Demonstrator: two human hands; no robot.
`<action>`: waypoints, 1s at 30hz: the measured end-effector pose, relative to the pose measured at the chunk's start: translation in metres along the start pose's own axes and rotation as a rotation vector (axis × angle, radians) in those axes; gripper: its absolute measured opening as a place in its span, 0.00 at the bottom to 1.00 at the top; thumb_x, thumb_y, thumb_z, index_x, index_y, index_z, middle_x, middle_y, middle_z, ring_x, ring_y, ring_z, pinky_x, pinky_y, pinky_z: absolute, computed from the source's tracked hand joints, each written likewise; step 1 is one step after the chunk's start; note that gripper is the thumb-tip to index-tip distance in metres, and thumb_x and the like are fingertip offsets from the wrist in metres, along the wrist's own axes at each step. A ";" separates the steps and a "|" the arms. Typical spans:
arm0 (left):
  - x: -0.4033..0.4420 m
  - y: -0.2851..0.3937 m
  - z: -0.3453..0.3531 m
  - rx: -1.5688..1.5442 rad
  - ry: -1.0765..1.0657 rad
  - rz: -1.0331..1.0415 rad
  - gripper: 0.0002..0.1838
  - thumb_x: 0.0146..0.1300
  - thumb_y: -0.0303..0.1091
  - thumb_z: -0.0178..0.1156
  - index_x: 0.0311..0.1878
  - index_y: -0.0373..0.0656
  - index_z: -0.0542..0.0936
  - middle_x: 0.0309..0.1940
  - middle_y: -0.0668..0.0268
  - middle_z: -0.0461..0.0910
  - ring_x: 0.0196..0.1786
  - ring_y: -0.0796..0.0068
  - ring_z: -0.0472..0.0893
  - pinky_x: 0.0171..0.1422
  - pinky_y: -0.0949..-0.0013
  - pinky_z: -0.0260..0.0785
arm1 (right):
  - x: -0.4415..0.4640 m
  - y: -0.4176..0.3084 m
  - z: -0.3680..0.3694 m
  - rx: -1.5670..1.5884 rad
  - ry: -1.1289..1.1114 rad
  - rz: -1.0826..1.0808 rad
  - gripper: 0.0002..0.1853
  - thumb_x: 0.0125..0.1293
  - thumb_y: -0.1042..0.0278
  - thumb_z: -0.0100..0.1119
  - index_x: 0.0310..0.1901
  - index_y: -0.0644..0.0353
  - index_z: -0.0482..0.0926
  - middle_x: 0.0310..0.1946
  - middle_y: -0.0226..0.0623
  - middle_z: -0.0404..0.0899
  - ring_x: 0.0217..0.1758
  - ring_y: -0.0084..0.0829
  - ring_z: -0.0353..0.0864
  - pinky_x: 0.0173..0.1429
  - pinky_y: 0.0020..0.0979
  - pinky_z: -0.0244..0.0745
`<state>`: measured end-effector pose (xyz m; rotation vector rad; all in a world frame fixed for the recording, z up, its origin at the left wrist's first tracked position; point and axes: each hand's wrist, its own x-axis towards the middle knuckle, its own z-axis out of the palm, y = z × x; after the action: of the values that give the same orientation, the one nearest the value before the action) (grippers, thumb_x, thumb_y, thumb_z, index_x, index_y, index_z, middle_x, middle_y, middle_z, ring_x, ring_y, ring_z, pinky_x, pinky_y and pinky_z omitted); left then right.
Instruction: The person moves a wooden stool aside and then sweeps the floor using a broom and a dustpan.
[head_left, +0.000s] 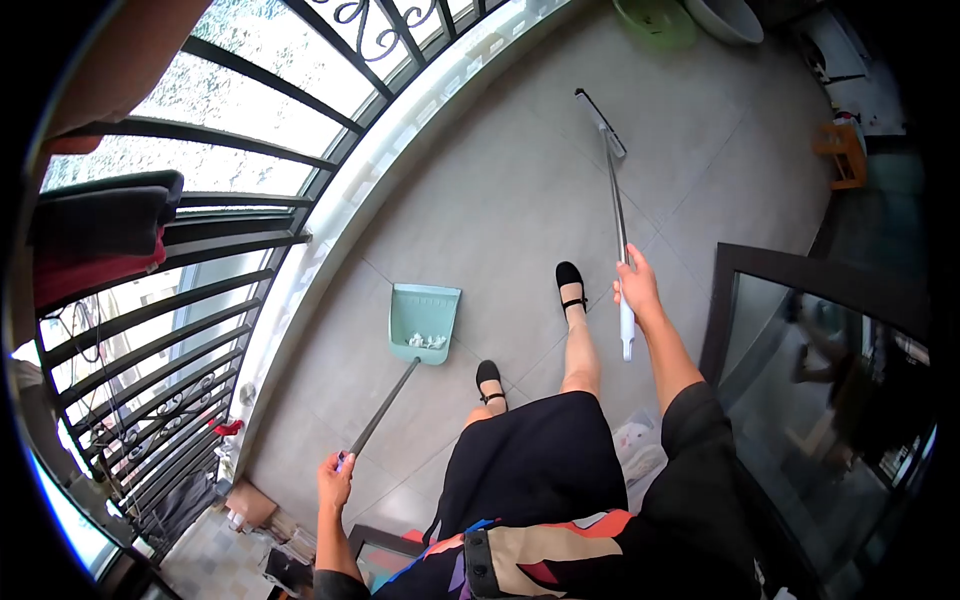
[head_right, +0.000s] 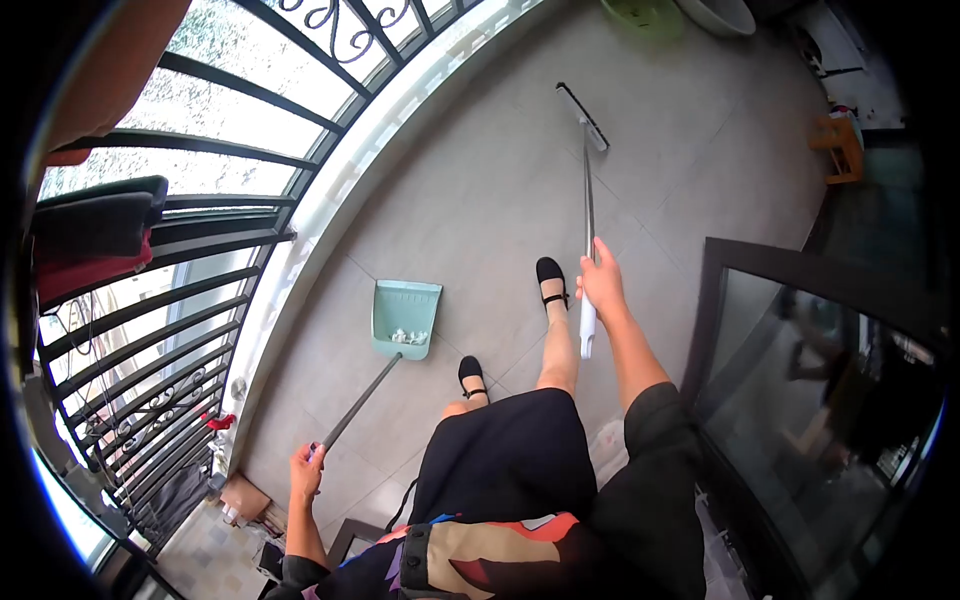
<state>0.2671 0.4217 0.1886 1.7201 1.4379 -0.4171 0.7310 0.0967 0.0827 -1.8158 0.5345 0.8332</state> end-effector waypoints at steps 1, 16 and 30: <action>-0.002 0.011 0.006 -0.002 0.013 -0.039 0.13 0.60 0.42 0.59 0.27 0.43 0.76 0.15 0.78 0.66 0.19 0.87 0.63 0.23 0.79 0.54 | 0.029 -0.017 -0.003 -0.018 -0.006 -0.018 0.28 0.63 0.74 0.44 0.66 0.57 0.55 0.29 0.37 0.71 0.17 0.22 0.68 0.18 0.26 0.67; 0.005 0.060 0.052 -0.191 0.088 -0.285 0.14 0.65 0.43 0.53 0.31 0.43 0.77 0.15 0.75 0.68 0.17 0.87 0.64 0.20 0.80 0.53 | 0.358 -0.253 -0.026 -0.134 0.025 -0.190 0.26 0.57 0.73 0.45 0.60 0.61 0.60 0.24 0.36 0.72 0.17 0.25 0.70 0.20 0.28 0.69; 0.004 0.086 0.067 -0.182 0.150 -0.327 0.13 0.65 0.41 0.53 0.27 0.44 0.75 0.14 0.78 0.65 0.17 0.88 0.62 0.21 0.80 0.53 | 0.133 -0.058 0.060 -0.540 -0.360 0.141 0.33 0.62 0.74 0.43 0.66 0.46 0.42 0.26 0.52 0.76 0.17 0.41 0.78 0.23 0.39 0.76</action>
<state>0.3644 0.3732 0.1785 1.3981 1.8176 -0.3232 0.8406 0.1768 0.0045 -2.0518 0.2132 1.4741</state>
